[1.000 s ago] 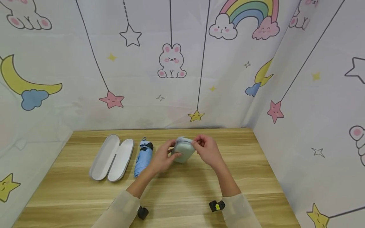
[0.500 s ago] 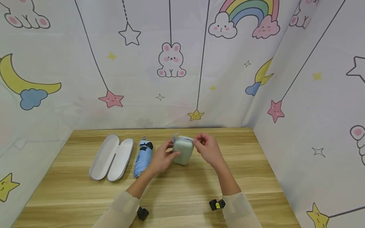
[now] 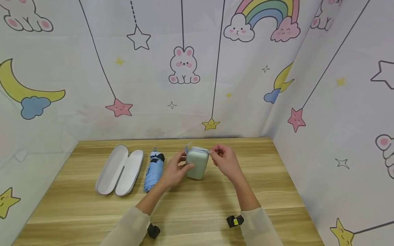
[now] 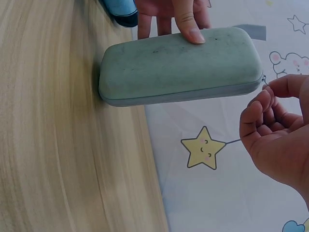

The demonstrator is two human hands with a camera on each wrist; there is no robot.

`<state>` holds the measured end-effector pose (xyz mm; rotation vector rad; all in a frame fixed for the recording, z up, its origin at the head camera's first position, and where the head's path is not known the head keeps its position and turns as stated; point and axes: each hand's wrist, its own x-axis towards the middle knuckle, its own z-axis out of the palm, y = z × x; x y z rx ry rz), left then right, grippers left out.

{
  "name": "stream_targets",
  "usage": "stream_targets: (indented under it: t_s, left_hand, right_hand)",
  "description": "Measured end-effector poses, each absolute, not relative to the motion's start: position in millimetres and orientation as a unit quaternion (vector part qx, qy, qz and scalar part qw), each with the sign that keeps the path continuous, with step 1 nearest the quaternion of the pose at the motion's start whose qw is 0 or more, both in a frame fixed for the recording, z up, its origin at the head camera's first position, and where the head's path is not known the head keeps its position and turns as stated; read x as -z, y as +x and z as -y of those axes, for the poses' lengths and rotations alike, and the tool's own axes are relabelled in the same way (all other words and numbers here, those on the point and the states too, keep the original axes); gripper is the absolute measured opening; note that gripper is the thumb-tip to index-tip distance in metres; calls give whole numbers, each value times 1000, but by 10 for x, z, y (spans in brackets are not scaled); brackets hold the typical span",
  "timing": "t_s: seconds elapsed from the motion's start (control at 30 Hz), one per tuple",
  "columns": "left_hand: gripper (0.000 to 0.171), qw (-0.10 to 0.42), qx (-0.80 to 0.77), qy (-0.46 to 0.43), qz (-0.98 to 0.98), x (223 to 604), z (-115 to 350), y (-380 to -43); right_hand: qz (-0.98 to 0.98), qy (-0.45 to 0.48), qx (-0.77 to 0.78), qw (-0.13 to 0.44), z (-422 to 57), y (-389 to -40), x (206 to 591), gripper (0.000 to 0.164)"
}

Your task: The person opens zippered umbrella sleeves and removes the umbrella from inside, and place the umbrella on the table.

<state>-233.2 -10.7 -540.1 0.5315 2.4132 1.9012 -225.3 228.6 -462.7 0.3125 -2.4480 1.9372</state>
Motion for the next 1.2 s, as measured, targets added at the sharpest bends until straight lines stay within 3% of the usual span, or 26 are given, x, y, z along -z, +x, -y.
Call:
stream_targets:
  t_s: [0.23, 0.63, 0.93, 1.2]
  left_hand:
    - [50, 19, -602, 170, -780, 5399, 116, -2336]
    - [50, 19, -603, 158, -782, 5371, 137, -2334]
    - [48, 15, -603, 156, -783, 5395, 170, -2321]
    - [49, 42, -588, 142, -795, 5351, 165, -2309]
  right_hand:
    - [782, 87, -617, 12, -2290, -2263, 4685, 15]
    - [805, 114, -576, 79, -2198, -2289, 4653, 13]
    - [873, 191, -428, 133, -2216, -2350, 4675, 10]
    - [900, 227, -329, 172, -2247, -2437, 4733, 5]
